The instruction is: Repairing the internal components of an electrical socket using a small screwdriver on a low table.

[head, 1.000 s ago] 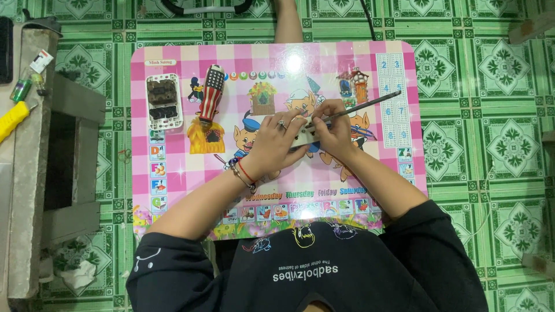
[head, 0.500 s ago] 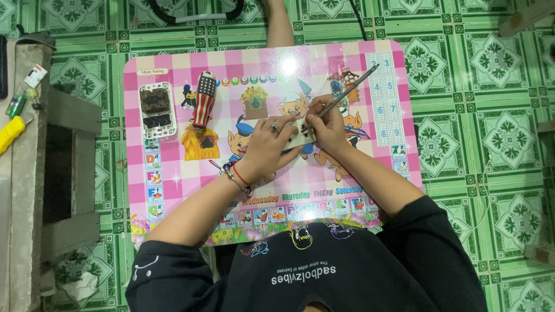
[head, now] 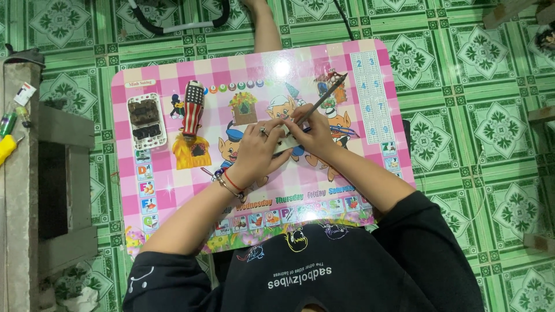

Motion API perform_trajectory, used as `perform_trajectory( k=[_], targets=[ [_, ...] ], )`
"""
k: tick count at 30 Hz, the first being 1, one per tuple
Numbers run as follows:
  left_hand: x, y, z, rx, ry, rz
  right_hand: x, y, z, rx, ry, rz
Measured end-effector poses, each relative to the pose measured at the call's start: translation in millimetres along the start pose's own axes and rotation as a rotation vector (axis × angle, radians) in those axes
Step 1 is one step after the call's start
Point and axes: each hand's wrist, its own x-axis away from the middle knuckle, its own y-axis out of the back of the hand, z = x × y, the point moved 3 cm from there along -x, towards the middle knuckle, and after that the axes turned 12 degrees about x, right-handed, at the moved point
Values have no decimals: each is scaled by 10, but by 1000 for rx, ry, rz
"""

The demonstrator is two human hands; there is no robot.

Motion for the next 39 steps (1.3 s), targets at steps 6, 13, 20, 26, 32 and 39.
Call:
perform_trajectory(
  k=[6,13,20,26,32,39],
  targets=[
    [-39,23,-37,2,-12,-9,-40,33,170,28,65,-27],
    [-39,15,-51,-1,-6,-16,-16,-10,195,194,197,67],
    [-44,3,-39,-50,-24,-29,-87,8,354,265,329,100],
    [-50,6,-43,-45,-27,-33,-78,32,365,318,340,87],
    [-35,-3,-34,-54,-33,-32,-38,-6,261,294,248,153],
    [-22,-20,-11,-44,-31,-13,41,-60,44,273,207,95]
  ],
)
